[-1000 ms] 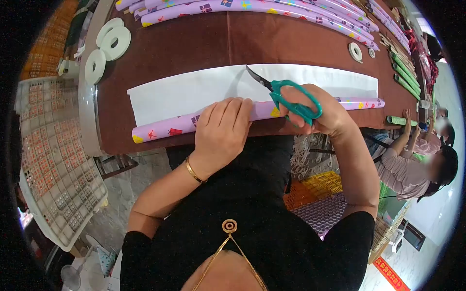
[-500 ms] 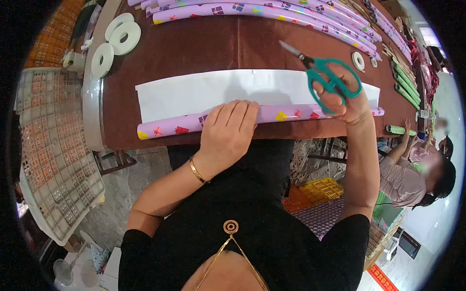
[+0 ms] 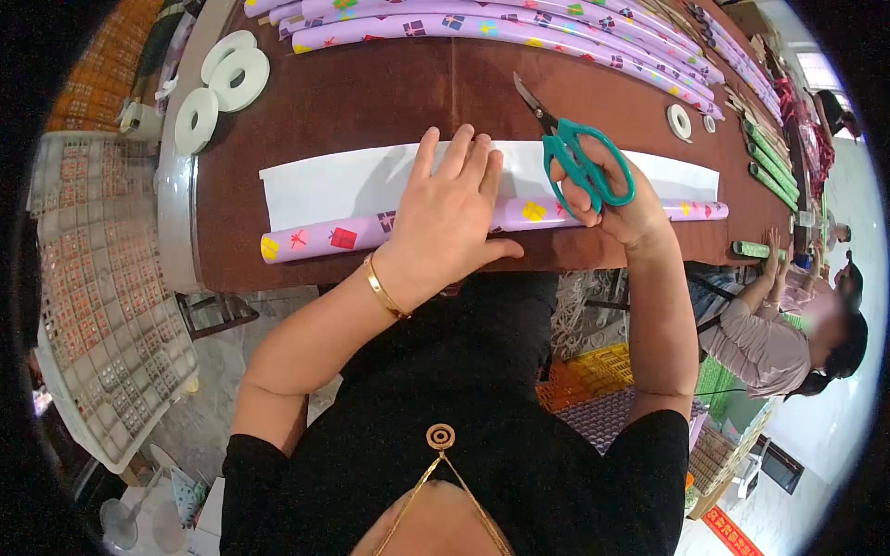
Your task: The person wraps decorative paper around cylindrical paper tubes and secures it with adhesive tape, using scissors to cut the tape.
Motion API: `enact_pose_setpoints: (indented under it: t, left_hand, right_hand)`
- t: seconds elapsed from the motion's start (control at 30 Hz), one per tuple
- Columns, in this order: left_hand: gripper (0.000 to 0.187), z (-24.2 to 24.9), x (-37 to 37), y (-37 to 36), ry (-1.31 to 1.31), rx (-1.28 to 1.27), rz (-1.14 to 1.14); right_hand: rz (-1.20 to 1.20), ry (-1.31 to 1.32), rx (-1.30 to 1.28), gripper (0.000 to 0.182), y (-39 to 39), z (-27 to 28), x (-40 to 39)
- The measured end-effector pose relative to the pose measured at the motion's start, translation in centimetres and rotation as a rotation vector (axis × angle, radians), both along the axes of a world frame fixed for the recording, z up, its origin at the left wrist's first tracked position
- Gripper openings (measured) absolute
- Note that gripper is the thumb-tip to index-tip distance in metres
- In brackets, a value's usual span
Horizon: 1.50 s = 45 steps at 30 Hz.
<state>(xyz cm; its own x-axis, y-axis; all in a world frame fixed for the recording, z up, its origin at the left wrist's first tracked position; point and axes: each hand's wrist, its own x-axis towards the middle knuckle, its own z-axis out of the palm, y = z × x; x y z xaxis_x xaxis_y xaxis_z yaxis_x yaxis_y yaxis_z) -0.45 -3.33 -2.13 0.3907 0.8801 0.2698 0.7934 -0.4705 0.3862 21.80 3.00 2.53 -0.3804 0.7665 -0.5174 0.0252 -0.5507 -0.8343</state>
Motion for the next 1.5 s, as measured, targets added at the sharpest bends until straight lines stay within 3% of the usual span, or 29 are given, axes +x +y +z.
enact_pose_setpoints:
  t: [0.23,0.3,0.33,0.4,0.43,0.47,0.53,0.6,0.67,0.77,1.0,1.07,1.2,1.4,1.5]
  left_hand:
    - [0.082,0.7,-4.5,-2.8,0.011,-0.036,0.017]
    - [0.079,0.7,-6.5,-4.3,0.011,-0.058,0.059]
    - [0.076,0.8,-7.5,-5.0,0.008,-0.076,0.095]
    - [0.074,1.1,-9.0,-5.9,0.018,-0.093,0.129]
    - [0.072,1.1,-9.7,-6.2,0.02,-0.08,0.151]
    - [0.07,1.1,-10.0,-6.4,0.022,-0.067,0.173]
    - [0.064,0.6,-10.1,-6.6,0.012,-0.035,0.171]
    - [0.06,0.0,-9.9,-6.7,-0.003,0.014,0.185]
    - [0.058,-0.3,-9.6,-6.9,0.005,0.027,0.2]
    - [0.055,-0.7,-9.4,-7.1,0.01,0.058,0.225]
    - [0.052,-1.2,-9.4,-7.1,-0.001,0.135,0.235]
    - [0.051,-1.1,-9.3,-7.2,-0.008,0.118,0.241]
    - [0.049,-1.2,-9.4,-7.2,-0.011,0.095,0.245]
    - [0.048,-1.3,-9.4,-7.2,-0.02,0.096,0.248]
    - [0.047,-1.2,-9.5,-7.2,-0.025,0.091,0.241]
  right_hand:
    - [0.078,-0.053,0.023,0.053,-0.2,0.2,-0.5]
    - [0.257,-0.298,0.198,0.041,-0.5,1.1,-1.5]
    - [0.262,-0.294,0.194,0.041,-0.8,1.7,-2.2]
    - [0.546,-0.784,0.243,0.028,-1.6,2.9,-4.6]
    - [0.68,-0.859,0.359,0.023,-2.0,3.7,-6.0]
    - [0.682,-0.856,0.359,0.023,-2.5,3.9,-7.0]
    - [0.769,-0.897,0.603,0.027,-3.2,4.1,-8.6]
    - [0.794,-0.874,0.548,0.03,-3.1,4.3,-9.5]
    - [0.873,-1.041,0.729,0.033,-3.1,3.6,-9.9]
    - [0.966,-1.094,0.581,0.038,-2.7,4.8,-11.5]
    - [0.925,-1.105,0.567,0.039,-3.1,4.6,-12.3]
    - [0.894,-1.162,0.543,0.053,-3.0,4.4,-12.5]
    - [0.879,-1.158,0.523,0.053,-3.1,4.4,-12.7]
    - [0.827,-1.139,0.515,0.051,-3.3,3.8,-12.8]
    - [0.881,-1.091,0.67,0.034,-3.4,3.4,-12.3]
